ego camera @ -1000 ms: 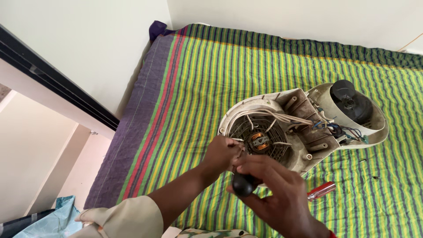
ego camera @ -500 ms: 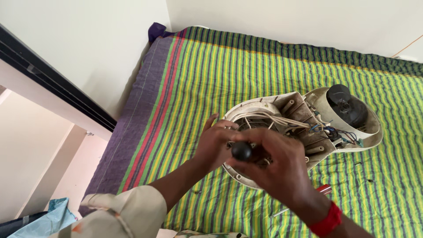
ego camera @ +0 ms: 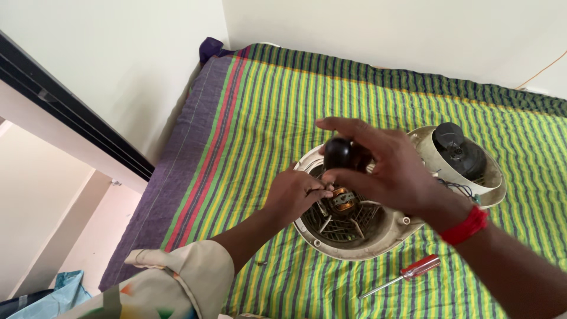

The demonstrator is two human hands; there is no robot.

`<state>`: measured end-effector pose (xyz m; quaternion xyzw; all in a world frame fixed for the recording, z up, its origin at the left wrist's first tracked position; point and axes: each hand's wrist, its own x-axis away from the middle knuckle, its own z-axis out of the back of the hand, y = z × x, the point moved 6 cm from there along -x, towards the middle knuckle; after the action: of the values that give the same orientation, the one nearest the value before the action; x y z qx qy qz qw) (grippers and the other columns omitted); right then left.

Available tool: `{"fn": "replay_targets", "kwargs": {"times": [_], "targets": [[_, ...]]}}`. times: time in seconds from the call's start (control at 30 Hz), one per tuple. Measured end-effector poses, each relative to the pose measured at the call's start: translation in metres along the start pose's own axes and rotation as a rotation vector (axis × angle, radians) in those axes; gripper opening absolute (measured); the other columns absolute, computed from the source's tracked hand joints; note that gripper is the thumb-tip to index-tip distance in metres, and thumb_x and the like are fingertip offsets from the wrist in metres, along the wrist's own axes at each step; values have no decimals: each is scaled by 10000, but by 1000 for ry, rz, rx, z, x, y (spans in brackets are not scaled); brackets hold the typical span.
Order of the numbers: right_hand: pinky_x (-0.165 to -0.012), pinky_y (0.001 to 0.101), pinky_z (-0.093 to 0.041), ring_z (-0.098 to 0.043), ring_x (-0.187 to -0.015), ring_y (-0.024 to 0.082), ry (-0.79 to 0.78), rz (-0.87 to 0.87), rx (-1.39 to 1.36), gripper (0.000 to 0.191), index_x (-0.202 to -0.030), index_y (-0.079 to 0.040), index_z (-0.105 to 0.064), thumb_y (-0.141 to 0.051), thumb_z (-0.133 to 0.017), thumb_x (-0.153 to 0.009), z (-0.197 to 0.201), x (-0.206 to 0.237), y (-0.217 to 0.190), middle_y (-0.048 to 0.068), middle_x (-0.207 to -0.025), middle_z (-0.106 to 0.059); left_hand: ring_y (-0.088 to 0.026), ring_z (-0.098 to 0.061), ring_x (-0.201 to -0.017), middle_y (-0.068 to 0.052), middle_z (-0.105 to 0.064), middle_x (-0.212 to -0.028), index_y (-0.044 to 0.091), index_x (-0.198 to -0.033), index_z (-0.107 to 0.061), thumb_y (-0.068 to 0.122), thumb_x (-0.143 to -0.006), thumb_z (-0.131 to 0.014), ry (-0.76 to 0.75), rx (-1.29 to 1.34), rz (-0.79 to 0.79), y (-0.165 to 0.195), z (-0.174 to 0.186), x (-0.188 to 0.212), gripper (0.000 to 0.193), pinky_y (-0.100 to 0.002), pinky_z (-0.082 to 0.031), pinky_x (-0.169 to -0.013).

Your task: The person works on the internal components of a disassembled electric fan motor housing placed on a striped bedsheet. They use a screwdriver to adjust or tighten parts inside the motor assembly, handling wires and small components with both hands.

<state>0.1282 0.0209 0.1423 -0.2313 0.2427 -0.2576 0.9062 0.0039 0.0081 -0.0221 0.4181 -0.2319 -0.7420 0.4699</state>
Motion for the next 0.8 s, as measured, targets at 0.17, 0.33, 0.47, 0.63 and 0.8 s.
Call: {"fn": "replay_targets", "kwargs": {"times": [0.17, 0.33, 0.47, 0.63, 0.8], "targets": [[-749, 352, -659, -833, -936, 203, -126, 88, -125, 372, -1389, -102, -586, -181, -558, -1026, 23, -17, 2, 92, -1150, -776, -315, -691, -622, -84, -696, -633, 149, -811, -807, 281, -871, -788, -14, -40, 63, 2, 2, -4, 146, -583, -379, -1186], [-892, 351, -659, -768, -1079, 235, -39, 307, -61, 227, -1193, -65, -719, -70, -698, -967, 41, -18, -9, 110, -1180, -761, -331, -670, -624, -79, -682, -632, 154, -794, -786, 293, -869, -788, 11, -84, 37, 5, 3, -5, 158, -589, -418, -1124], [-923, 367, -633, -777, -1113, 221, -40, 192, -256, 187, -1100, -77, -743, -18, -746, -922, 38, -21, -1, 100, -1233, -758, -340, -662, -597, -106, -655, -580, 156, -813, -797, 298, -864, -797, -36, -126, 110, 1, 0, -6, 151, -590, -404, -1145], [-912, 349, -628, -786, -1060, 190, -17, 231, -188, 263, -1098, -60, -758, -81, -831, -847, 38, -22, -4, 79, -1144, -780, -301, -699, -660, -58, -727, -710, 173, -872, -807, 265, -865, -774, -3, -41, 63, 2, 2, -4, 98, -553, -432, -1095], [-872, 321, -646, -762, -1011, 174, 24, 185, -71, 319, -1010, -61, -754, -178, -909, -757, 33, -25, -4, 80, -1074, -770, -290, -710, -730, -42, -763, -824, 180, -911, -816, 279, -874, -790, -36, -58, 73, -5, -1, -4, 109, -484, -499, -1026]]}}
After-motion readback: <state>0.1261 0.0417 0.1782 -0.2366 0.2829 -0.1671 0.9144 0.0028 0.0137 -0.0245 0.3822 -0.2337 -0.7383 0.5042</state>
